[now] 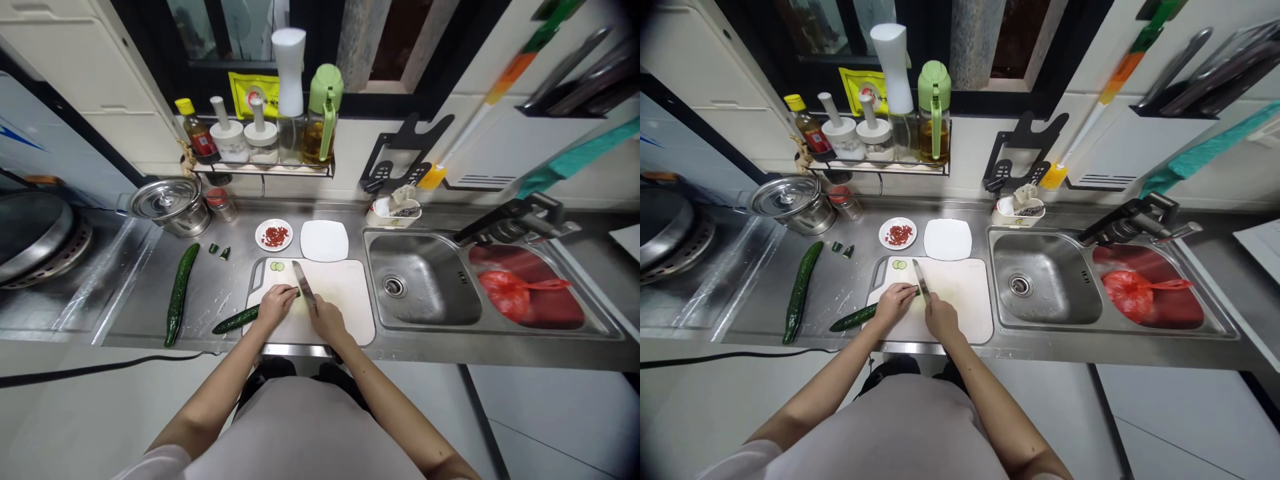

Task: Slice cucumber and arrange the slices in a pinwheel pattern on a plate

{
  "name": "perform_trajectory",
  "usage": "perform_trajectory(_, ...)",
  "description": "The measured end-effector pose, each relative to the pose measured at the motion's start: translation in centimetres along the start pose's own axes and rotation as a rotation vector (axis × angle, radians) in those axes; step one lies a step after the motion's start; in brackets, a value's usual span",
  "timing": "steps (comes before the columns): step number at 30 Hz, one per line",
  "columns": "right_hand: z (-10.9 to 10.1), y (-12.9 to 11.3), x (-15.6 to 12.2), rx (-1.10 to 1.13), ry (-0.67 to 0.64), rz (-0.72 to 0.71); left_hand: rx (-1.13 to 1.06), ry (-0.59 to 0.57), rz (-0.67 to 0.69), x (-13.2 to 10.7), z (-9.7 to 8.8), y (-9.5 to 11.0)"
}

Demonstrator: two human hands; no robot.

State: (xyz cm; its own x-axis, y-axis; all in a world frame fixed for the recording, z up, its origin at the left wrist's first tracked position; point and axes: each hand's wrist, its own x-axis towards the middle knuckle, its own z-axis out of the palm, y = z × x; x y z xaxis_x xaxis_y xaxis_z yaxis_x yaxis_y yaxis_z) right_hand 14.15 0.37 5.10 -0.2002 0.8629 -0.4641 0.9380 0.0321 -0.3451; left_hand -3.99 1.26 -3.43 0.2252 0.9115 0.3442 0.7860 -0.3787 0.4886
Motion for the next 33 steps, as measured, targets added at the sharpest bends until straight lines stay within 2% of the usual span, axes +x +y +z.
perform_trajectory(14,-0.1,-1.0,-0.2,-0.019,-0.032,0.008,0.044,0.004,0.016,-0.1,0.3,-0.1)
perform_trajectory(33,-0.1,-1.2,0.1,-0.005,-0.024,0.030,-0.004,0.020,0.008,0.0,0.1,0.0)
